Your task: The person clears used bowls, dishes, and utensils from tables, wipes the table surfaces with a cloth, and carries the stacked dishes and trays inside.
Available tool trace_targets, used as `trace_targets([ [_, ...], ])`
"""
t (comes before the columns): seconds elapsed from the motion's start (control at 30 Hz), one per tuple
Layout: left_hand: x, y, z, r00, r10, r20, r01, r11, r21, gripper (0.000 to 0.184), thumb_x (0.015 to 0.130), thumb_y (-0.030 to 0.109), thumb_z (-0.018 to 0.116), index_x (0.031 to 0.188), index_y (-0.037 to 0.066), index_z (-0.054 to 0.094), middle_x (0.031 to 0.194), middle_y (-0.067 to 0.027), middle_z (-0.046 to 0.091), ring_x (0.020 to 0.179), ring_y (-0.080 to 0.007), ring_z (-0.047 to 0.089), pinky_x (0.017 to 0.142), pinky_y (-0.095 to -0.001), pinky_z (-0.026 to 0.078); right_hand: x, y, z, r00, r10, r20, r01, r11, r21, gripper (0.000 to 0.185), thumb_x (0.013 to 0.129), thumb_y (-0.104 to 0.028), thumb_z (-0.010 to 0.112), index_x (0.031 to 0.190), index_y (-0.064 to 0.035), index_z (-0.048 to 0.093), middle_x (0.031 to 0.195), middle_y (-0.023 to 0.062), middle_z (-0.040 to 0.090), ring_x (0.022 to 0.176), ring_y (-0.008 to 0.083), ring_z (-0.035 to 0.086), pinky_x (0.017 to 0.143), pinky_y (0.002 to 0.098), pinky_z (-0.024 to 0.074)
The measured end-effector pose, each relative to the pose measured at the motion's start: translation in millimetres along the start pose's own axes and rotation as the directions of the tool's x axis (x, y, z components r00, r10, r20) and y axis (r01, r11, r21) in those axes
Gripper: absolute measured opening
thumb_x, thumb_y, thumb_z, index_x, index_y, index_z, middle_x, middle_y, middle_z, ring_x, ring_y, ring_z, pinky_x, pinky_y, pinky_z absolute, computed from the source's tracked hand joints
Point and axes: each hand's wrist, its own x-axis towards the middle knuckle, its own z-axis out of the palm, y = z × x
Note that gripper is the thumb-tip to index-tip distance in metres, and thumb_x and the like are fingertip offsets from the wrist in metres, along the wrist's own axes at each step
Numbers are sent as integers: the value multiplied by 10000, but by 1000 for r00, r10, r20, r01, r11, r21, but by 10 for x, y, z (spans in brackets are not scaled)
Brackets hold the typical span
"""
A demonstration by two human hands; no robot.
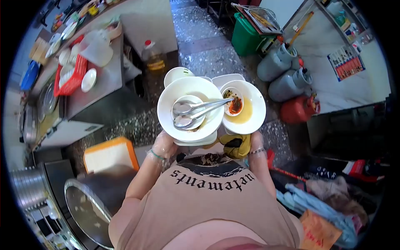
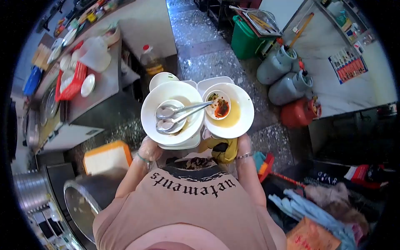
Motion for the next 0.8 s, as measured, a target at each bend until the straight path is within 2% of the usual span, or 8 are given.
trace_targets([
  [0.2,2069,831,784,998,26,-55,-24,999,31,372,889,155,549,1224,11,473,1165,-115,564,1040,-209,570,907,-338,473,2132,-1015,1116,987,-20,159,-5,988,155,358,891,-242,490,1097,47,543,1070,139,596,913,206,597,778,320,487],
  [0.3,3007,1437,1153,996,-50,-73,51,999,17,369,888,158,553,1215,9,471,1177,-124,556,1052,-233,567,903,-348,479,2931,-1743,1814,968,-21,249,22,1000,-2,356,898,-238,479,1103,47,540,1075,138,595,928,211,593,795,321,483],
  [0.33,3355,1610,1273,997,-43,-71,47,998,44,358,905,184,527,1211,7,470,1173,-128,558,1061,-245,563,903,-362,480,3055,-2075,2202,986,11,165,-16,999,30,350,902,-219,469,1116,50,534,1082,139,593,937,221,591,809,323,481],
  [0.43,4468,2152,1583,995,-90,-45,89,996,-23,361,912,209,515,1214,16,471,1168,-124,561,1064,-240,562,907,-370,477,4200,-2501,2892,972,-66,225,42,993,110,350,903,-213,474,1124,52,531,1074,142,596,934,228,593,812,325,484],
  [0.5,5215,2366,1617,997,57,55,-62,994,94,362,908,218,524,1222,45,474,1165,-111,566,1045,-221,568,895,-351,479,4671,-2895,3344,976,-13,216,-24,986,167,362,893,-230,520,1125,48,535,1060,136,603,907,225,607,796,339,498],
  [0.6,6286,3081,1990,996,-80,-43,80,997,-8,311,903,122,507,1199,31,491,1166,-99,563,1046,-202,561,900,-330,471,5491,-3363,4021,973,-38,228,-3,985,175,383,877,-248,561,1118,50,539,1054,129,606,902,221,608,789,338,502],
  [0.77,8129,4094,2395,997,-75,-16,75,997,-15,308,902,126,505,1193,23,495,1182,-93,558,1054,-211,555,906,-339,462,6648,-4402,5347,990,21,138,-34,996,87,409,865,-273,584,1139,27,536,1087,115,595,937,209,598,812,324,494],
  [0.8,8515,4286,2480,995,-91,-50,91,996,-10,313,904,135,502,1195,22,493,1185,-97,558,1057,-217,554,909,-349,459,6875,-4604,5628,969,-60,241,27,990,139,411,865,-281,583,1147,14,536,1089,108,596,947,206,594,815,323,491],
])
